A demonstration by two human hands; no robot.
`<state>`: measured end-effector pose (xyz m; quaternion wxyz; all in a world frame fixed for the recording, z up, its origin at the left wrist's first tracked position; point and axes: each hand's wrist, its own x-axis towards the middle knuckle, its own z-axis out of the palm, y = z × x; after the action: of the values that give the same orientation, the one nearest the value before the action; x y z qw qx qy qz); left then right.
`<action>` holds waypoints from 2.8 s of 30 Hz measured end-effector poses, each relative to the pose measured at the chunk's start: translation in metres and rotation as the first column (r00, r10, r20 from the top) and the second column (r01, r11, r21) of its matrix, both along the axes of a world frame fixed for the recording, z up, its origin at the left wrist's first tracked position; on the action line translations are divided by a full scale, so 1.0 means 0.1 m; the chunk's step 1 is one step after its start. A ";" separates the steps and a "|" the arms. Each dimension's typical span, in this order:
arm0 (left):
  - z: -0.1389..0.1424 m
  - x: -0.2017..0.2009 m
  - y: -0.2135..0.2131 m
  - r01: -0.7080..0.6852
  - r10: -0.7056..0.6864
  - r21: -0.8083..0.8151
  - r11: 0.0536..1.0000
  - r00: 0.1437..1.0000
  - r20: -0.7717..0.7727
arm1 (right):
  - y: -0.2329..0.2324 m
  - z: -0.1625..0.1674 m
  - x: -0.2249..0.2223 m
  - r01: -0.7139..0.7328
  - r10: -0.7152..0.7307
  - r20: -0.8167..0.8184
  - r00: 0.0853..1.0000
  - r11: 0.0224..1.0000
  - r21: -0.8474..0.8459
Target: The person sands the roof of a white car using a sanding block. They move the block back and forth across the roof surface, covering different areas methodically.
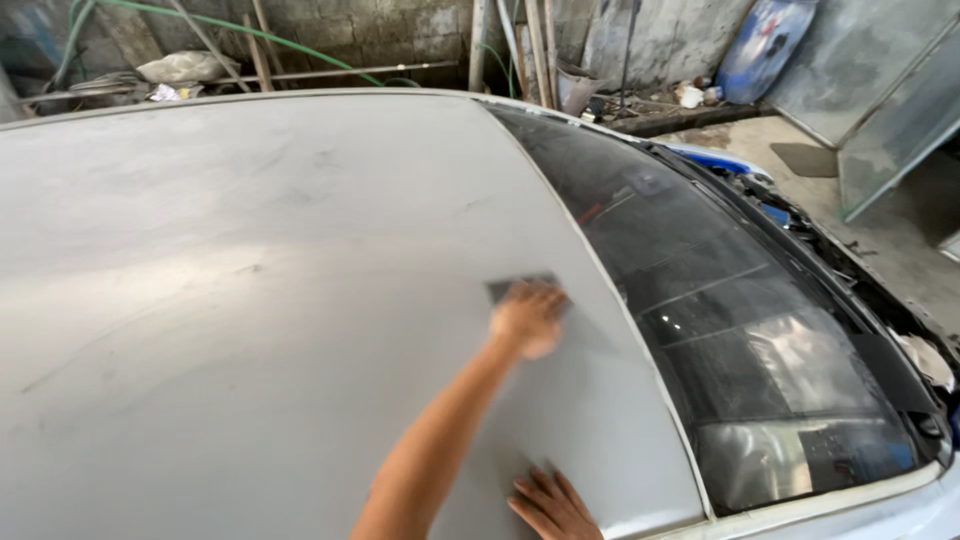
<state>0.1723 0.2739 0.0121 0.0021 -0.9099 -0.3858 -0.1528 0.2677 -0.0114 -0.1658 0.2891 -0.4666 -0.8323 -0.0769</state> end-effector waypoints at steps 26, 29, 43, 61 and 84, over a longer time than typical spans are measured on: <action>0.32 -3.94 0.37 -0.895 0.793 0.228 0.383 0.446 0.416 | 0.48 0.19 -0.15 0.138 -0.185 0.208 0.960 0.966 0.220; 0.10 -2.61 -0.02 -0.635 0.604 0.038 0.771 0.750 0.271 | 0.41 0.26 -0.15 0.123 -0.129 0.165 0.978 0.991 0.046; 0.35 -4.38 -0.05 -0.914 0.887 0.038 0.404 0.401 0.229 | 0.68 0.28 0.02 -0.015 0.075 0.375 0.924 0.987 -0.160; -0.21 -3.73 -1.00 -0.859 0.812 0.167 0.484 0.512 0.280 | 0.50 0.58 -0.24 0.010 -0.023 -0.202 0.979 0.998 -0.069; -0.39 -1.33 -2.36 -0.415 0.387 0.075 0.906 0.889 0.246 | 0.33 0.96 -0.44 0.265 -0.237 -0.332 0.913 0.963 0.043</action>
<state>0.0397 0.0380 -0.0271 0.0473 -0.7850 -0.5528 -0.2754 0.2234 0.0217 -0.0697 0.4296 -0.5628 -0.7025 -0.0717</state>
